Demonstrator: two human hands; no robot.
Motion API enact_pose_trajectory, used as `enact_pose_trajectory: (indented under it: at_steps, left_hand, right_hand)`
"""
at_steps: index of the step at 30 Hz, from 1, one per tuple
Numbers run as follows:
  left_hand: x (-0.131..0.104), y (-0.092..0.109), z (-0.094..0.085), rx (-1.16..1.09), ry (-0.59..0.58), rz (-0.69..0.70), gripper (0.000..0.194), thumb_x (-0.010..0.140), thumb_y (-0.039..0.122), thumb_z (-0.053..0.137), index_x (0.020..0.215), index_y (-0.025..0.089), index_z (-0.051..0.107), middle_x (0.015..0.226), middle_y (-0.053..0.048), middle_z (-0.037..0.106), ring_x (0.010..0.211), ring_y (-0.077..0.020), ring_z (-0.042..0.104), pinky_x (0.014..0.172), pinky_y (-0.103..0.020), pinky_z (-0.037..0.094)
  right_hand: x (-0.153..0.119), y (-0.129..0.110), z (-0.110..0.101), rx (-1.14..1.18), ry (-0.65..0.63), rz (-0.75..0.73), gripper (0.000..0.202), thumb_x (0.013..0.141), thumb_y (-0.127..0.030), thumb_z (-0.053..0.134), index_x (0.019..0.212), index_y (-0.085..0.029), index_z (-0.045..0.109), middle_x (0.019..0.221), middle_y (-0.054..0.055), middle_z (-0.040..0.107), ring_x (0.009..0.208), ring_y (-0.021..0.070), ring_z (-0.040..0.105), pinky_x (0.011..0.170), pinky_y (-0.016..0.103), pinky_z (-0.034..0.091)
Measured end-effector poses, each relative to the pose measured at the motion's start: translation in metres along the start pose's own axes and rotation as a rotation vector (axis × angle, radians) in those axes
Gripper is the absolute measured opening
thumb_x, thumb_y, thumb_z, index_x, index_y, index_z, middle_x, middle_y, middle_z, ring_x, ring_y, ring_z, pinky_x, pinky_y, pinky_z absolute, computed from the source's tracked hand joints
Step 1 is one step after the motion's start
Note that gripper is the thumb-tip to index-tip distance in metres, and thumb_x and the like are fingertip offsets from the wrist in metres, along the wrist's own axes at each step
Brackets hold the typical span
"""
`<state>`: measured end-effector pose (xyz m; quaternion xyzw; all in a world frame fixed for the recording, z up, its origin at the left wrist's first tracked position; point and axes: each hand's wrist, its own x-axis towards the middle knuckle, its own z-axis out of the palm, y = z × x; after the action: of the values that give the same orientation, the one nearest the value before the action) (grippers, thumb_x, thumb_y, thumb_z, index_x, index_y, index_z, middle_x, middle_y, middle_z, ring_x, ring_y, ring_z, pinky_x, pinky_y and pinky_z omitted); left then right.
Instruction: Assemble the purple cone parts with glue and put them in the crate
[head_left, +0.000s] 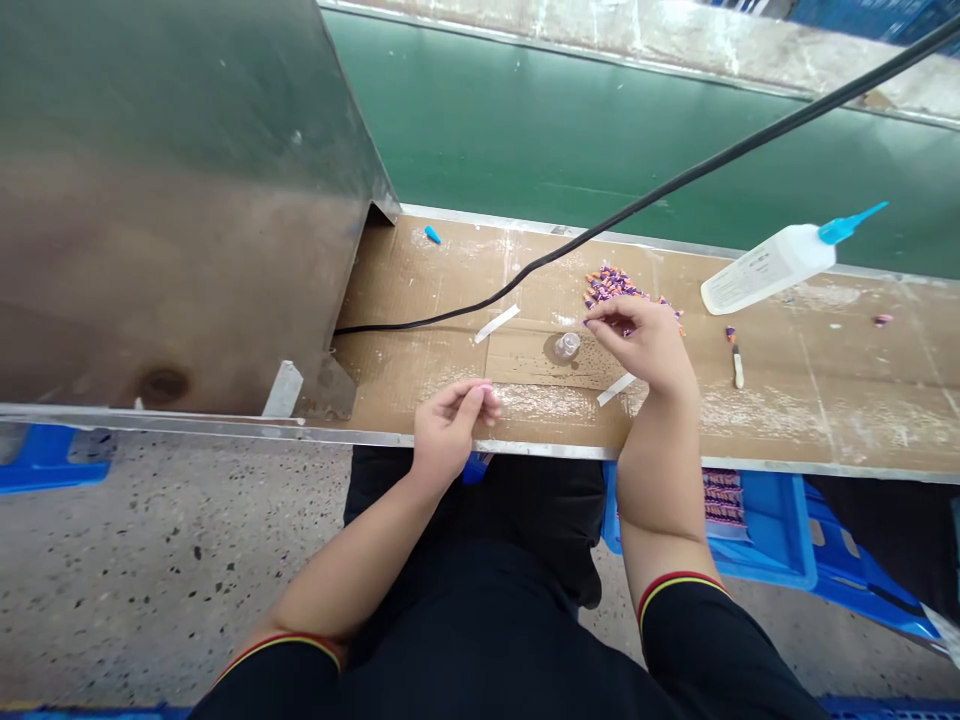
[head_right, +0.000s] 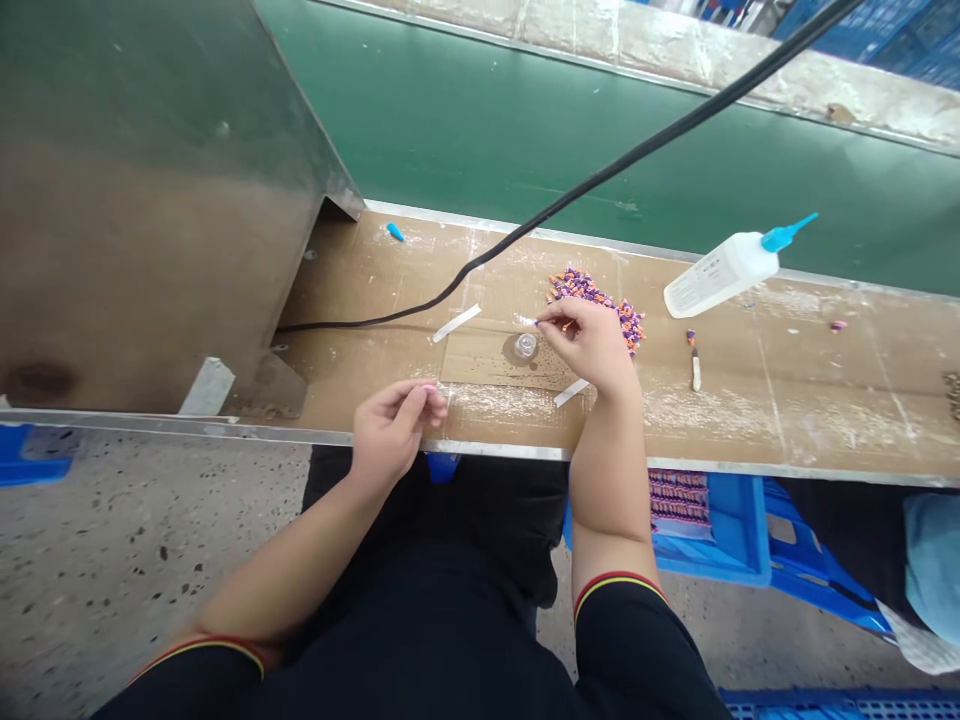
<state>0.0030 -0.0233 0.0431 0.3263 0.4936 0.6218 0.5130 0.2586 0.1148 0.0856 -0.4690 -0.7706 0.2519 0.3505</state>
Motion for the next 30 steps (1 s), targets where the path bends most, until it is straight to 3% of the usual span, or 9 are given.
enact_pose_trajectory:
  at_steps: [3,6,9,12,18,24,27,30]
  left_hand:
    - [0.026,-0.004,0.016,-0.195,-0.02,-0.238,0.06,0.059,0.062,0.102,0.088,0.014,0.081,0.078,-0.008,0.077,0.064,-0.0133,0.072,0.058,-0.02,0.059]
    - [0.04,-0.007,0.023,-0.285,-0.032,-0.317,0.061,0.052,0.056,0.106,0.087,0.014,0.079,0.08,-0.007,0.078,0.068,-0.0126,0.073,0.062,-0.019,0.059]
    - [0.043,-0.008,0.025,-0.306,-0.037,-0.307,0.061,0.053,0.055,0.106,0.085,0.014,0.077,0.079,-0.006,0.077,0.068,-0.0125,0.073,0.062,-0.019,0.059]
    - [0.039,-0.009,0.025,-0.317,-0.02,-0.286,0.061,0.054,0.058,0.105,0.082,0.013,0.074,0.079,-0.007,0.078,0.067,-0.013,0.074,0.062,-0.019,0.06]
    - [0.037,-0.014,0.025,-0.294,-0.01,-0.267,0.06,0.054,0.057,0.106,0.08,0.013,0.075,0.08,-0.008,0.079,0.068,-0.0143,0.076,0.066,-0.022,0.064]
    - [0.031,-0.023,0.024,-0.185,-0.089,-0.184,0.052,0.066,0.059,0.101,0.089,0.016,0.084,0.088,-0.01,0.081,0.074,-0.0182,0.078,0.079,-0.033,0.07]
    - [0.029,-0.024,0.024,-0.161,-0.098,-0.154,0.048,0.068,0.057,0.1,0.091,0.017,0.085,0.092,-0.01,0.082,0.077,-0.0182,0.079,0.081,-0.032,0.07]
    - [0.03,-0.023,0.024,-0.178,-0.077,-0.156,0.048,0.067,0.056,0.101,0.088,0.017,0.084,0.088,-0.009,0.081,0.076,-0.0163,0.078,0.079,-0.029,0.069]
  right_hand:
    - [-0.001,0.012,0.008,0.03,0.188,0.031,0.014,0.092,-0.03,0.069,0.096,-0.021,0.079,0.092,0.005,0.078,0.075,0.016,0.069,0.068,0.03,0.054]
    - [0.002,0.019,0.02,-0.017,0.277,0.034,0.014,0.093,-0.03,0.067,0.097,-0.021,0.078,0.093,0.005,0.078,0.073,0.0147,0.067,0.067,0.03,0.055]
    - [0.005,0.012,0.031,-0.074,0.344,-0.037,0.014,0.096,-0.03,0.066,0.095,-0.022,0.076,0.094,0.005,0.078,0.072,0.0148,0.066,0.068,0.031,0.056]
    - [-0.002,-0.011,0.043,-0.071,0.367,-0.127,0.014,0.1,-0.031,0.064,0.095,-0.023,0.075,0.093,0.006,0.077,0.076,0.0164,0.067,0.068,0.032,0.057]
    - [-0.042,-0.056,0.084,0.14,0.368,-0.174,0.012,0.105,-0.031,0.061,0.101,-0.025,0.07,0.089,0.006,0.075,0.084,0.0204,0.073,0.074,0.037,0.063]
    - [-0.074,-0.062,0.128,0.225,0.516,-0.049,0.012,0.107,-0.032,0.059,0.106,-0.023,0.068,0.095,0.007,0.073,0.084,0.0186,0.075,0.069,0.032,0.065]
    - [-0.078,-0.062,0.135,0.186,0.545,0.002,0.014,0.108,-0.033,0.057,0.108,-0.023,0.067,0.097,0.007,0.074,0.081,0.0174,0.075,0.069,0.032,0.065]
    - [-0.078,-0.063,0.134,0.126,0.577,-0.078,0.012,0.106,-0.029,0.059,0.107,-0.024,0.07,0.097,0.006,0.076,0.086,0.0184,0.076,0.072,0.033,0.066]
